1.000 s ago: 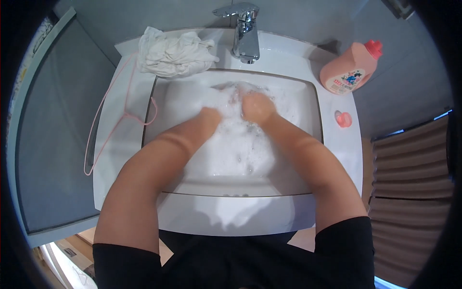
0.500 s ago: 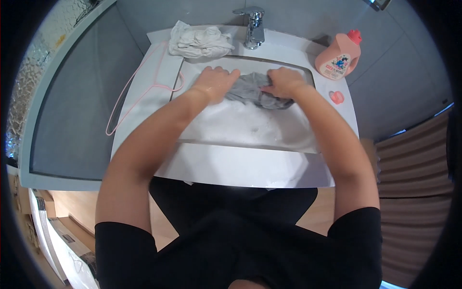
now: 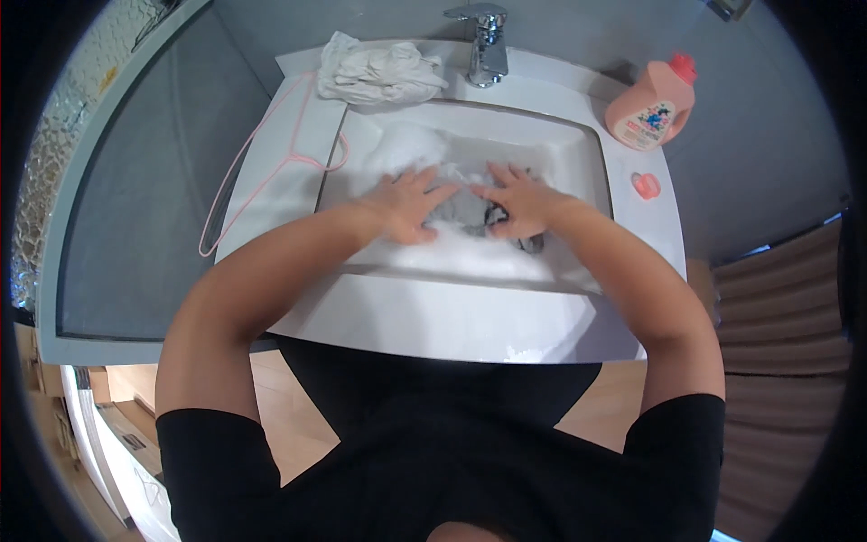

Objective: The person washes a white shirt and a grey towel by hand in a sink filled with soapy water, wrings the items out, and rinses their hands and arms under a faucet.

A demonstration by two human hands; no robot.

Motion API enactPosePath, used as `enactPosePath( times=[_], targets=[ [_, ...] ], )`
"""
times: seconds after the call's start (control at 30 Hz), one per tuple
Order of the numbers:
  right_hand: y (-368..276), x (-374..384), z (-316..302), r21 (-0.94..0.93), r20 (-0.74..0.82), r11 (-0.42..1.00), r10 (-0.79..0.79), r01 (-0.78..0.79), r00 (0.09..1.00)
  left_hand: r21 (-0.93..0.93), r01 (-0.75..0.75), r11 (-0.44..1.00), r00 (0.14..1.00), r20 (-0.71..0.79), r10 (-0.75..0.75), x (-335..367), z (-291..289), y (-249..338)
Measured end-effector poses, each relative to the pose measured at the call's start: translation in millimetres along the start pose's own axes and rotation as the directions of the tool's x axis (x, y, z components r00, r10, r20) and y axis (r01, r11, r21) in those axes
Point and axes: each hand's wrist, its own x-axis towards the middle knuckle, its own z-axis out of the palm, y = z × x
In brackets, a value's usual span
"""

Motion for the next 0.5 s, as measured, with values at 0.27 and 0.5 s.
enactPosePath(
  times=[0.27,0.5],
  targets=[
    [12,70,21,-0.205,0.553,0.96,0.274,-0.19,0.787,0.112,0.087,0.99,0.978,0.178,-0.106,67,30,-29],
    [32,84,28,0.029,-0.116,0.956,0.295,-0.293,0.949,-0.087,0.024,0.996,0.97,-0.24,-0.044,121,62,-41]
  ],
)
